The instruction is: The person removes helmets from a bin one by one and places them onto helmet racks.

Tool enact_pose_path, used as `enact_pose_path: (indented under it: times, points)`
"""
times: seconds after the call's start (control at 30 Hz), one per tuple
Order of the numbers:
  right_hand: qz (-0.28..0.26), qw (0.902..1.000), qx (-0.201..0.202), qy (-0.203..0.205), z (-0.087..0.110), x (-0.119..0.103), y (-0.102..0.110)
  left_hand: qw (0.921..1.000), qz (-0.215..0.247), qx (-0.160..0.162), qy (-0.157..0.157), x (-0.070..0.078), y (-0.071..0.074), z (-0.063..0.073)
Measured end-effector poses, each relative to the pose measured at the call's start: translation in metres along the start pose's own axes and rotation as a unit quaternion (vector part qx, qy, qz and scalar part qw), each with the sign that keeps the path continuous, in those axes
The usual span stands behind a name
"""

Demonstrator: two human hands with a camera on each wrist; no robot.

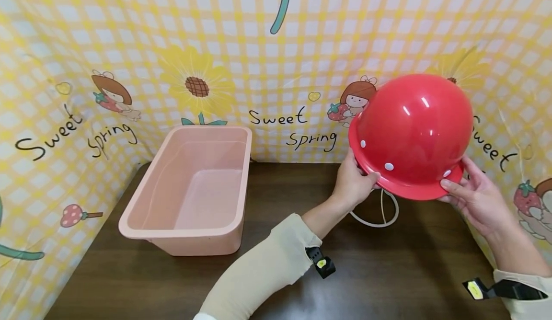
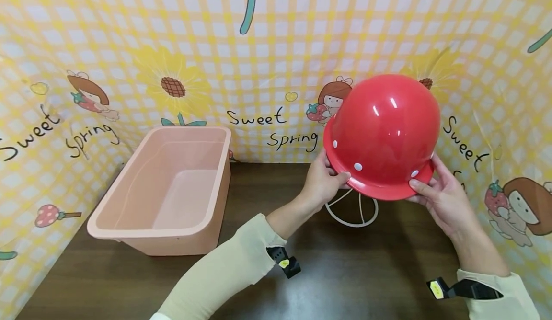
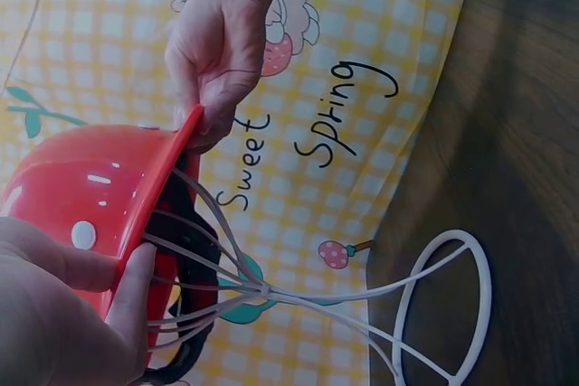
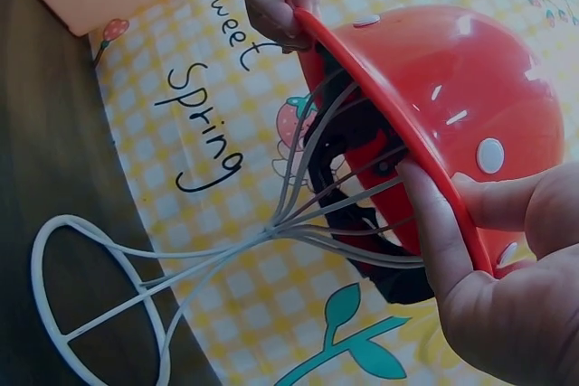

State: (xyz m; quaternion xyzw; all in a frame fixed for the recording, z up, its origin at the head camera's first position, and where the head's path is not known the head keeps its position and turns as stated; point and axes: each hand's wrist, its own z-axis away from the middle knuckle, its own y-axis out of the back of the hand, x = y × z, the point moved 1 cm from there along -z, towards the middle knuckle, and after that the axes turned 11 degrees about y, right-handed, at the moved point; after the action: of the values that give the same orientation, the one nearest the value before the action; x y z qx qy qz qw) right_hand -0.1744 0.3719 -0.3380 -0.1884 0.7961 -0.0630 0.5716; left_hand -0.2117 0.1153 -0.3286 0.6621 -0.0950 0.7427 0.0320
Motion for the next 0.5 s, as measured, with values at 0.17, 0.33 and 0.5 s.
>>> enact_pose_path:
  times: [0.17,0.33,0.5]
  points:
    - [0.003,1.0,-0.005,-0.005,-0.0002,0.0015,0.0005,0.9999,-0.009,-0.002,-0.011,-0.002,0.0018,-0.0003]
    - [-0.033,0.9993,-0.016,-0.01,-0.0006,0.0018,0.0023,0.9998,-0.01,-0.006,-0.013,-0.0023,0.0024,0.0003]
    - [-0.033,0.9992,-0.012,-0.017,-0.0001,0.0011,0.0032,0.9998,-0.014,-0.011,-0.013,-0.0032,0.0045,0.0005]
